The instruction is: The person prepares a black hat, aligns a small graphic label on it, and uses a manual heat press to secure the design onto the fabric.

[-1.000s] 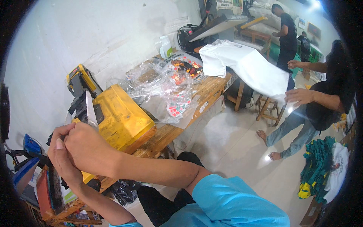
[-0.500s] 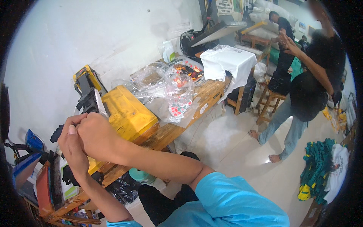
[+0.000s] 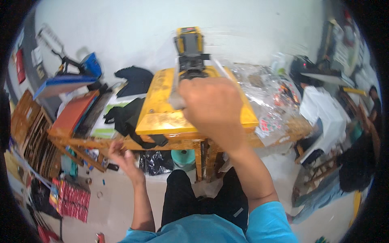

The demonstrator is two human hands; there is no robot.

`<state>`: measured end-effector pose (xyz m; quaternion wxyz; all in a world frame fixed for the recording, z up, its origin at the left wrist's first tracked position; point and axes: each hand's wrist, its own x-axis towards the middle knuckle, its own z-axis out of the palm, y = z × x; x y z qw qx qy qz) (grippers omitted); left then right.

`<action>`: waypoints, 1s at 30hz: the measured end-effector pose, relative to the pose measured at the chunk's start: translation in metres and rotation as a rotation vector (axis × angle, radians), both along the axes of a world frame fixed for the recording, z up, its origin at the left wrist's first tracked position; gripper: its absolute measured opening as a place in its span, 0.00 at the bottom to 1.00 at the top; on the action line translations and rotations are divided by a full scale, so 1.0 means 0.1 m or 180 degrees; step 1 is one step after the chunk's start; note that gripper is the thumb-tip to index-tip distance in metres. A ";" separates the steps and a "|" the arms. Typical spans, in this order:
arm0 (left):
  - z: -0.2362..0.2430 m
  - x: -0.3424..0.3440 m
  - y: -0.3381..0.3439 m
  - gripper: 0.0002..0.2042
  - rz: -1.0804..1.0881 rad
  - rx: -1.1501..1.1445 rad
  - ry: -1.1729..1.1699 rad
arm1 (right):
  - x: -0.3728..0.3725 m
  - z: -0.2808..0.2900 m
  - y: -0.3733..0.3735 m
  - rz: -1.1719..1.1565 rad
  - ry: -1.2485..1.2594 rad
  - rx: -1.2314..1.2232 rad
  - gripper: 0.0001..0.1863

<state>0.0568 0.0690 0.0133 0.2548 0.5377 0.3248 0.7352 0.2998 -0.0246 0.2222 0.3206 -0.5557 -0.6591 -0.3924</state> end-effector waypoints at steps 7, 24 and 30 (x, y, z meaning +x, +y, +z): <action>0.02 0.18 0.13 0.55 -0.0728 -0.0238 0.0444 | -0.05 0.05 0.03 -0.0090 -0.0112 0.0035 0.13; 0.23 0.30 0.29 0.51 -0.1535 -0.0715 0.0547 | -0.11 0.10 0.02 -0.0523 -0.0332 0.0103 0.17; 0.31 0.30 0.30 0.53 -0.1780 -0.0852 0.0220 | 0.01 0.36 0.09 -0.0210 -0.0475 0.0673 0.10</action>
